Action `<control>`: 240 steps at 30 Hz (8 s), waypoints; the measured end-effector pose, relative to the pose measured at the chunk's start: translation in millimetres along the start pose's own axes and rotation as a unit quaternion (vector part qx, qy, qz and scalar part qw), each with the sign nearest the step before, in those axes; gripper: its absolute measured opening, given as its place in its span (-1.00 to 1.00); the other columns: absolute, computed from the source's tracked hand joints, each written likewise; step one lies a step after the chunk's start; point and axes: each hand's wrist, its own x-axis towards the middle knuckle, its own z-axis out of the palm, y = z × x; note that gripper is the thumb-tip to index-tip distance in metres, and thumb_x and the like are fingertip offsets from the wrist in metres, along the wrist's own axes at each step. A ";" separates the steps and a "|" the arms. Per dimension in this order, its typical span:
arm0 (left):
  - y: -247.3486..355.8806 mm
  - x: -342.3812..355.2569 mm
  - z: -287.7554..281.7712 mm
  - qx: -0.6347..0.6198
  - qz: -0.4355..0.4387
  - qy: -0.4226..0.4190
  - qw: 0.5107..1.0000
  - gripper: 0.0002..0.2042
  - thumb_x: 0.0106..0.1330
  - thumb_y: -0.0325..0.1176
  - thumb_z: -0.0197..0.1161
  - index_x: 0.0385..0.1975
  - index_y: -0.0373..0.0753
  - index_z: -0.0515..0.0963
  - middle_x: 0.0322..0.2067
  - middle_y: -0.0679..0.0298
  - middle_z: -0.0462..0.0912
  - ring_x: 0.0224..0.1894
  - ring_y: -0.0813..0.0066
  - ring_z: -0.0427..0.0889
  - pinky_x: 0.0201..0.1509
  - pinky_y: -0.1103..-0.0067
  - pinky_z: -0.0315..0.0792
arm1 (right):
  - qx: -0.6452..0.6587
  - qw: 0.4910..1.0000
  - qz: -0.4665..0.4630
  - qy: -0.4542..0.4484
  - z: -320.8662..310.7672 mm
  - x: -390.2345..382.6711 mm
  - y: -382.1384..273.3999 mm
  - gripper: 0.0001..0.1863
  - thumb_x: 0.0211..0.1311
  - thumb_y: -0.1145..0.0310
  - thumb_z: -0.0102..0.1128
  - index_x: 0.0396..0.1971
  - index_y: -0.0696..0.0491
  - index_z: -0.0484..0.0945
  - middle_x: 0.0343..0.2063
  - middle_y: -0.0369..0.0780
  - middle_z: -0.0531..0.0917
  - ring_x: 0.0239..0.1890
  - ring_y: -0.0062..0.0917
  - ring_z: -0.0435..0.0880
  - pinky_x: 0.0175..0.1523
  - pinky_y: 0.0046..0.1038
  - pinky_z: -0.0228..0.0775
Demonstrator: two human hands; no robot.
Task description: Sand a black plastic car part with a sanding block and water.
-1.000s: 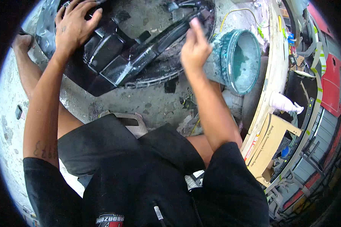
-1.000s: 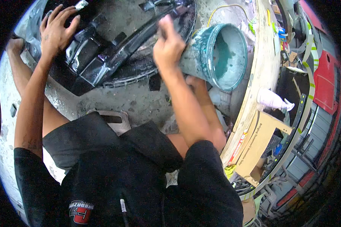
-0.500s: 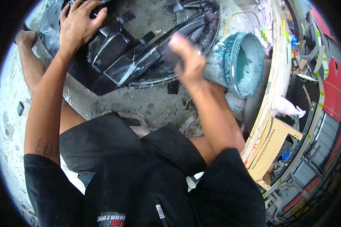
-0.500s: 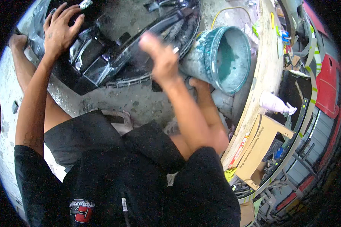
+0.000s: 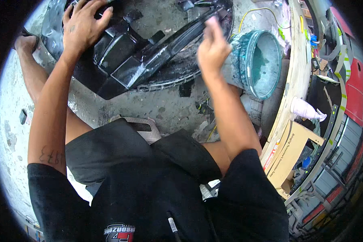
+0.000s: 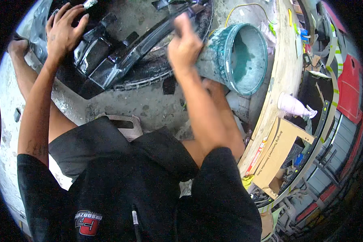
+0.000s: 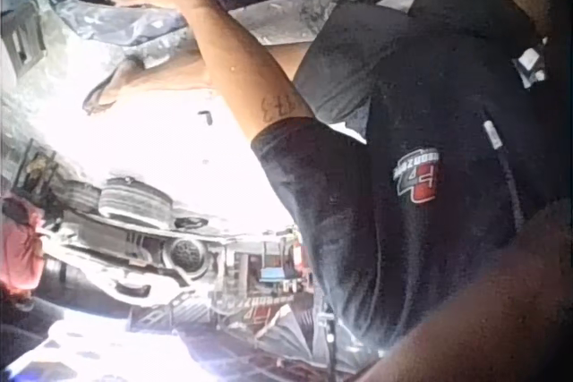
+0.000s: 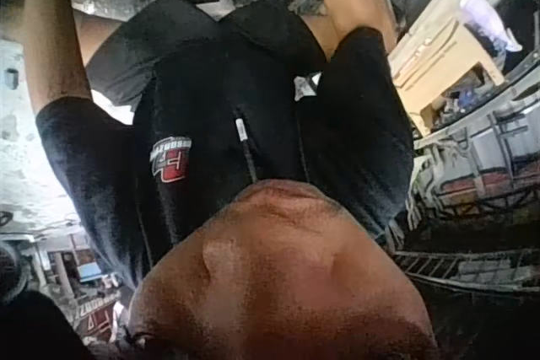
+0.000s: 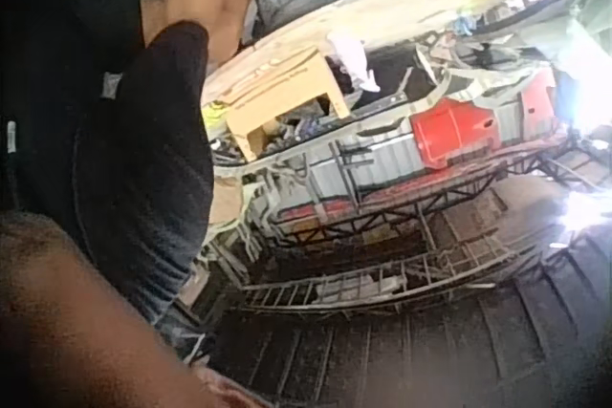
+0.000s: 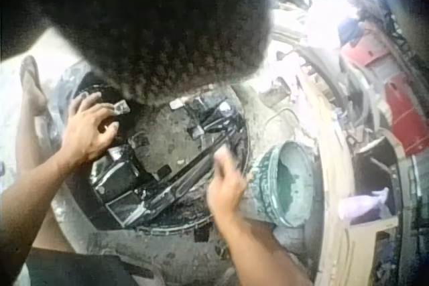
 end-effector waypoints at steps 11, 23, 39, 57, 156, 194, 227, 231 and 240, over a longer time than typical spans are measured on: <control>-29.1 -0.5 24.7 0.086 0.055 0.001 0.995 -0.54 0.50 0.16 0.11 0.19 0.07 0.69 0.33 0.53 0.62 0.58 0.37 0.27 0.64 0.14 -0.11 | -0.238 0.962 0.131 -0.032 -61.5 118.9 150.7 -0.45 0.42 -0.02 0.24 -0.25 0.31 0.68 -0.27 0.11 0.76 -0.16 -0.06 0.76 -0.01 -0.15 0.55; 34.1 -24.9 -17.2 -0.100 0.098 -0.027 0.990 -0.35 0.50 -0.02 0.22 0.49 -0.24 0.37 0.53 -0.11 0.26 0.60 -0.19 0.12 0.64 0.03 -0.06 | 0.021 0.772 0.505 -0.386 -159.5 28.6 248.4 -0.67 0.44 0.26 0.27 0.01 0.21 0.68 -0.17 -0.11 0.75 -0.21 -0.38 0.70 -0.05 -0.29 0.53; 196.2 36.4 42.5 -0.173 0.183 -0.193 0.948 -0.08 0.45 0.27 0.17 0.64 -0.21 0.07 0.63 -0.18 -0.04 0.68 -0.15 -0.13 0.66 -0.03 -0.18 | 0.499 0.683 0.469 -0.254 -127.2 57.0 308.6 -0.73 0.37 0.51 0.23 0.04 0.08 0.66 -0.18 -0.26 0.75 -0.37 -0.71 0.64 -0.38 -0.66 0.44; 133.2 -11.0 12.6 -0.187 0.196 -0.273 0.923 -0.34 0.70 -0.06 -0.13 0.58 -0.45 0.09 0.57 -0.28 0.07 0.65 -0.24 -0.04 0.67 0.10 -0.10 | 0.200 0.951 0.012 -0.236 -76.5 109.3 101.4 -0.74 0.37 0.40 0.18 -0.07 0.04 0.78 -0.23 -0.06 0.80 -0.33 -0.38 0.76 -0.17 -0.33 0.60; 185.8 -101.8 -47.9 -0.124 0.071 -0.127 0.982 -0.74 0.29 -0.38 0.49 -0.03 -0.12 0.75 -0.28 0.33 0.74 0.08 0.25 0.57 0.22 0.27 0.25 | 0.128 0.982 -0.137 -0.035 -80.7 91.3 115.8 -0.71 0.14 0.62 0.25 -0.13 0.16 0.76 -0.23 -0.03 0.82 -0.16 -0.17 0.83 -0.02 -0.25 0.67; -178.6 24.3 -30.3 -0.351 -0.541 -0.028 0.764 -0.26 0.45 0.24 0.24 0.32 -0.27 0.30 -0.04 0.16 0.19 -0.10 0.27 0.18 -0.03 0.26 0.17 | 0.545 0.663 0.434 -0.276 -77.6 91.3 73.5 -0.77 0.43 0.38 0.30 -0.03 0.18 0.67 -0.18 -0.18 0.80 -0.20 -0.47 0.81 -0.01 -0.35 0.68; 50.0 31.7 -274.0 -0.094 -0.077 0.205 0.971 -0.05 0.18 0.36 0.48 0.30 -0.41 0.53 0.21 0.08 0.72 0.42 0.12 0.53 0.65 0.08 0.05 | 0.570 0.778 0.262 -0.031 -168.5 110.8 139.8 -0.73 0.53 0.35 0.28 -0.05 0.29 0.67 -0.30 -0.15 0.81 -0.17 -0.38 0.80 -0.06 -0.31 0.65; 70.4 20.9 -275.7 -0.083 -0.093 0.236 0.964 -0.06 0.19 0.38 0.46 0.27 -0.41 0.55 0.17 0.08 0.74 0.39 0.12 0.56 0.63 0.05 0.07 | 0.140 0.959 0.241 -0.048 -166.8 91.3 230.7 -0.67 0.22 0.21 0.58 -0.15 0.07 0.71 -0.22 -0.33 0.78 -0.27 -0.64 0.70 -0.10 -0.44 0.55; 109.2 10.4 -298.8 -0.150 -0.040 0.167 0.974 -0.48 0.42 0.13 0.43 -0.11 -0.30 0.63 -0.26 0.35 0.67 -0.17 0.55 0.55 0.08 0.56 0.41 | -0.312 0.661 0.133 -0.669 -100.0 15.8 277.7 -0.63 0.45 0.27 0.12 0.11 0.04 0.73 0.15 0.00 0.74 0.17 -0.16 0.74 0.24 -0.01 0.57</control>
